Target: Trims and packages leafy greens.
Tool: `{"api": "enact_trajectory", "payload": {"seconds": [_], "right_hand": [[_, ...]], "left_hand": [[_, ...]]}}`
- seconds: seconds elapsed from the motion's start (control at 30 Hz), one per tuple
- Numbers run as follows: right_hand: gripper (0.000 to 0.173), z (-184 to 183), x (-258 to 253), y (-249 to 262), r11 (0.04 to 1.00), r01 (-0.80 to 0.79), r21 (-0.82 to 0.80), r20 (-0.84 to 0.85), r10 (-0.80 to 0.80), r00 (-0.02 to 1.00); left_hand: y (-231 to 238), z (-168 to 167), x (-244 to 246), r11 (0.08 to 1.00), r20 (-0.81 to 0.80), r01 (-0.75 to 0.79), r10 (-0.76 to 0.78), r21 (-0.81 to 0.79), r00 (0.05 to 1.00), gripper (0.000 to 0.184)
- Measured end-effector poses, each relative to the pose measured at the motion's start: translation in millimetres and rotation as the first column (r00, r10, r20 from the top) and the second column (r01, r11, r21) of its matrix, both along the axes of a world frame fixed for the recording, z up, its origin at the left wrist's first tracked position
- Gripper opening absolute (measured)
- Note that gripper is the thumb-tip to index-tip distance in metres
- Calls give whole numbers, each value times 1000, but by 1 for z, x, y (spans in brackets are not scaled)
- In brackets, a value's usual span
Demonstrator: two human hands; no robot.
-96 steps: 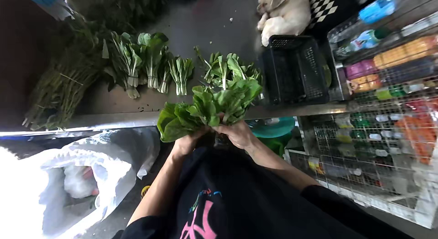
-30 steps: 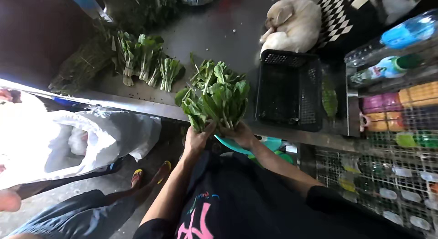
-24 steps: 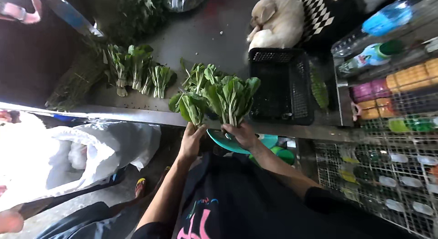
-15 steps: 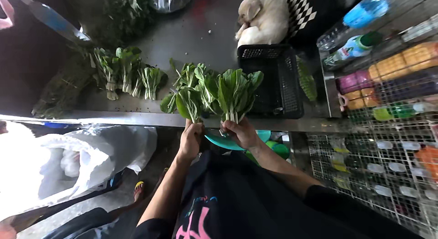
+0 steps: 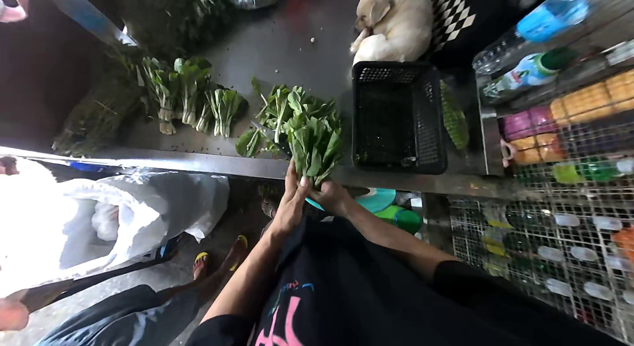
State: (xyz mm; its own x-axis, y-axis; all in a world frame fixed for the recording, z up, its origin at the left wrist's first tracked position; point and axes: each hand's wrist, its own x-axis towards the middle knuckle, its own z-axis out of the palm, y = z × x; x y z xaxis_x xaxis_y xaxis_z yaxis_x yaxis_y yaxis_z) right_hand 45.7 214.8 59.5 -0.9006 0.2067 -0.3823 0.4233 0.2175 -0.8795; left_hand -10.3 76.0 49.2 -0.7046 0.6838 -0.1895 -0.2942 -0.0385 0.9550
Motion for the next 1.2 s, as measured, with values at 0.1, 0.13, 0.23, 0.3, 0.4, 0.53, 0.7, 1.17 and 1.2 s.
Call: {"api": "enact_trajectory", "payload": {"seconds": [0.1, 0.13, 0.23, 0.3, 0.4, 0.53, 0.7, 1.17, 1.2], "right_hand": [[33, -10, -2, 2, 996, -35, -86, -88, 28, 996], [27, -11, -3, 3, 992, -36, -121, -132, 20, 991], [16, -13, -7, 6, 979, -75, -190, -251, 25, 968], [20, -16, -11, 9, 983, -97, -155, -214, 63, 975], [39, 1, -22, 18, 977, -212, -27, 262, 212, 942], [29, 5, -40, 22, 849, -521, -93, 478, 497, 724], [15, 1, -44, 14, 732, -623, -275, 194, 677, 710], [50, -56, -130, -1, 969, 62, 239, 107, -90, 990], [56, -67, -135, 3, 893, 19, 449, 102, -73, 992]], "left_hand": [[-11, -9, -3, 997, -65, 64, -61, 37, 996, 81], [-14, -10, -4, 994, -79, 86, -81, 61, 994, 84], [-20, -9, -5, 988, -37, 113, -110, 104, 993, 85], [-26, -5, -9, 999, -29, 48, -47, 20, 998, 77], [-42, 2, -11, 905, -434, -169, -19, -391, 901, 85], [-48, 36, -10, 837, -754, -17, -482, -546, 447, 79], [-41, 25, -31, 664, -654, 30, -742, -747, 148, 75], [-104, 12, -178, 604, -232, 111, -461, -789, 856, 45], [-108, 7, -186, 632, -223, 116, -431, -766, 874, 43]]}}
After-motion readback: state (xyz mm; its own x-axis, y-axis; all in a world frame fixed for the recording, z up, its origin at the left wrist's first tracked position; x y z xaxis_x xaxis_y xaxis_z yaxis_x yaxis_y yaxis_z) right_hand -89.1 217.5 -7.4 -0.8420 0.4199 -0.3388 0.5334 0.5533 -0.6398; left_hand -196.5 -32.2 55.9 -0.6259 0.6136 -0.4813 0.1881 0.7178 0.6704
